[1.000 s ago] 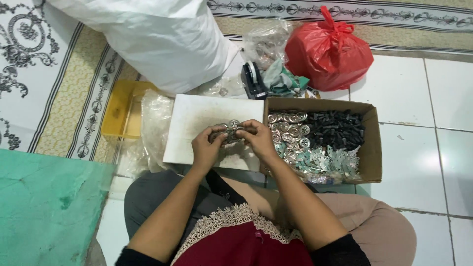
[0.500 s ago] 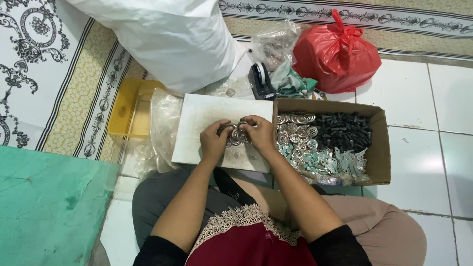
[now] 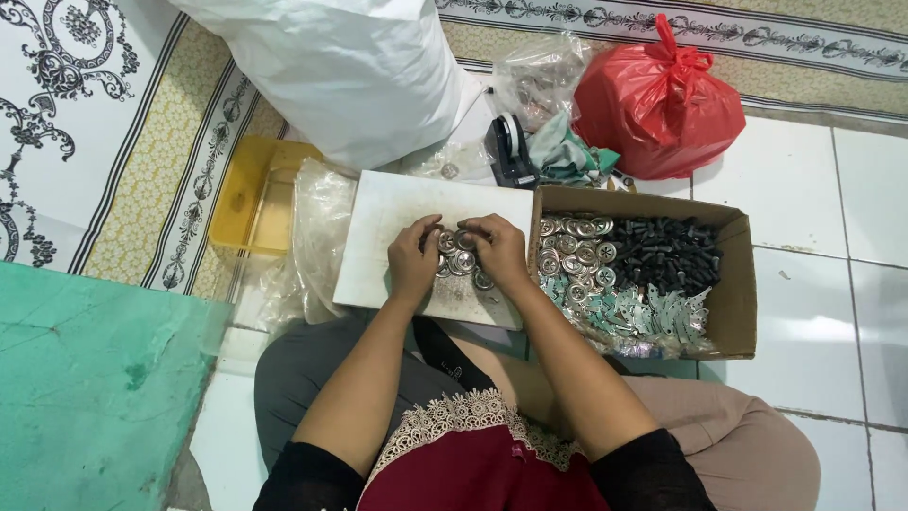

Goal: Sorting and bagging small metal hardware components from a box while sitting on the floor

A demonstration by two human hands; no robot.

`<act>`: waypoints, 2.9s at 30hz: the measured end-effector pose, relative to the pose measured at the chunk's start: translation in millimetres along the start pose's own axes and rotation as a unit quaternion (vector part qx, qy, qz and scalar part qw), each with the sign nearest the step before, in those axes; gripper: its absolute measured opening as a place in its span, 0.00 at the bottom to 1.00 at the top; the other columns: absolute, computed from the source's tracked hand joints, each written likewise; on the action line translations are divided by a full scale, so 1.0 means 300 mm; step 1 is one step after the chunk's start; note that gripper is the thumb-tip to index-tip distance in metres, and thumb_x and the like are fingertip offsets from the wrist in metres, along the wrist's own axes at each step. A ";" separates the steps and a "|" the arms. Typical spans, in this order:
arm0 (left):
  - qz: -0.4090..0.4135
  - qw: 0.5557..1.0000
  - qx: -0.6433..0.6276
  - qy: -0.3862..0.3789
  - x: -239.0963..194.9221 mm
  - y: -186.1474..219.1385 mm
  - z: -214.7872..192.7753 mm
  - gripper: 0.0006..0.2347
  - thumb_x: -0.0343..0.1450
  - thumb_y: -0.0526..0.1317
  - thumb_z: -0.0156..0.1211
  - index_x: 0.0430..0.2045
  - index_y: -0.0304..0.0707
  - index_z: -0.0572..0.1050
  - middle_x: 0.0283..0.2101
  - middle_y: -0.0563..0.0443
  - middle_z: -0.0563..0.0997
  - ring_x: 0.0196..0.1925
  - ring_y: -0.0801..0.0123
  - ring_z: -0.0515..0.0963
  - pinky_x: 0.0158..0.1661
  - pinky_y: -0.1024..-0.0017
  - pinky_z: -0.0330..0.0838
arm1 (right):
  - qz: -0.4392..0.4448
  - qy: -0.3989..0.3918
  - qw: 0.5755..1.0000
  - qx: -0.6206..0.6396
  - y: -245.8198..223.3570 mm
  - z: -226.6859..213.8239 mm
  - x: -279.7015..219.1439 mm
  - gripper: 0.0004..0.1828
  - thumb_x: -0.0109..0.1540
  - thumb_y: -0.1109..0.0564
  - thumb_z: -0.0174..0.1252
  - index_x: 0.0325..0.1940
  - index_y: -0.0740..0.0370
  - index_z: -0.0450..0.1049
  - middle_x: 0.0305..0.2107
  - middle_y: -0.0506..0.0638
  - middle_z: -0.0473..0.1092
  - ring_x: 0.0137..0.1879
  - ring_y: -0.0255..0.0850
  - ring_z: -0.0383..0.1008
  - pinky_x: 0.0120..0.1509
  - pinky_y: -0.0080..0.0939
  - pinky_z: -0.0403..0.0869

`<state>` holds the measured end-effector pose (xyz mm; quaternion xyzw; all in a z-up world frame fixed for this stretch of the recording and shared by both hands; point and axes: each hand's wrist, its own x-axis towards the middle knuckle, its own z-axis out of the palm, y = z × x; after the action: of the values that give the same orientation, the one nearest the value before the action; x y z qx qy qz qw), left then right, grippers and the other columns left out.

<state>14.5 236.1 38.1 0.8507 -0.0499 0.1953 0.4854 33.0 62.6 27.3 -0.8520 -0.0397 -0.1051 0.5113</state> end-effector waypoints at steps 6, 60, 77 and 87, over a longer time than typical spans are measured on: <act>0.052 0.999 0.011 -0.010 0.008 -0.007 -0.010 0.09 0.71 0.31 0.60 0.42 0.44 0.82 0.40 0.54 0.84 0.44 0.58 0.82 0.51 0.63 0.71 | -0.051 -0.028 0.998 -0.031 -0.068 -0.046 -0.009 0.13 0.60 0.64 0.65 0.47 0.53 0.83 0.34 0.50 0.80 0.46 0.50 0.81 0.53 0.46 0.78; 0.239 0.852 0.441 -0.148 -0.298 0.238 0.736 0.07 0.67 0.37 0.56 0.30 0.38 0.81 0.33 0.48 0.80 0.37 0.67 0.80 0.22 0.78 0.74 | -0.046 -0.105 0.915 -0.386 0.402 -0.575 -0.224 0.22 0.58 0.57 0.60 0.56 0.42 0.76 0.49 0.49 0.70 0.62 0.53 0.68 0.53 0.53 0.77; 0.243 0.870 0.410 -0.130 -0.223 0.233 0.747 0.01 0.70 0.35 0.55 0.32 0.42 0.72 0.31 0.55 0.72 0.33 0.67 0.81 0.25 0.78 0.79 | -0.005 -0.100 0.936 -0.336 0.573 -0.507 -0.208 0.12 0.60 0.49 0.65 0.48 0.44 0.79 0.46 0.40 0.74 0.64 0.44 0.68 0.56 0.46 0.75; 0.010 0.987 -0.001 -0.158 -0.157 0.320 0.647 0.04 0.76 0.36 0.55 0.42 0.38 0.74 0.36 0.44 0.79 0.41 0.47 0.83 0.42 0.59 0.80 | 0.197 0.041 0.975 0.096 0.501 -0.513 -0.199 0.19 0.58 0.63 0.69 0.54 0.56 0.81 0.42 0.55 0.80 0.52 0.46 0.79 0.54 0.46 0.78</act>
<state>-0.2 16.7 9.8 0.8698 -0.1348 0.0638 0.4704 -20.3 -141.7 -45.5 -0.7850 0.1402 -0.0326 0.6025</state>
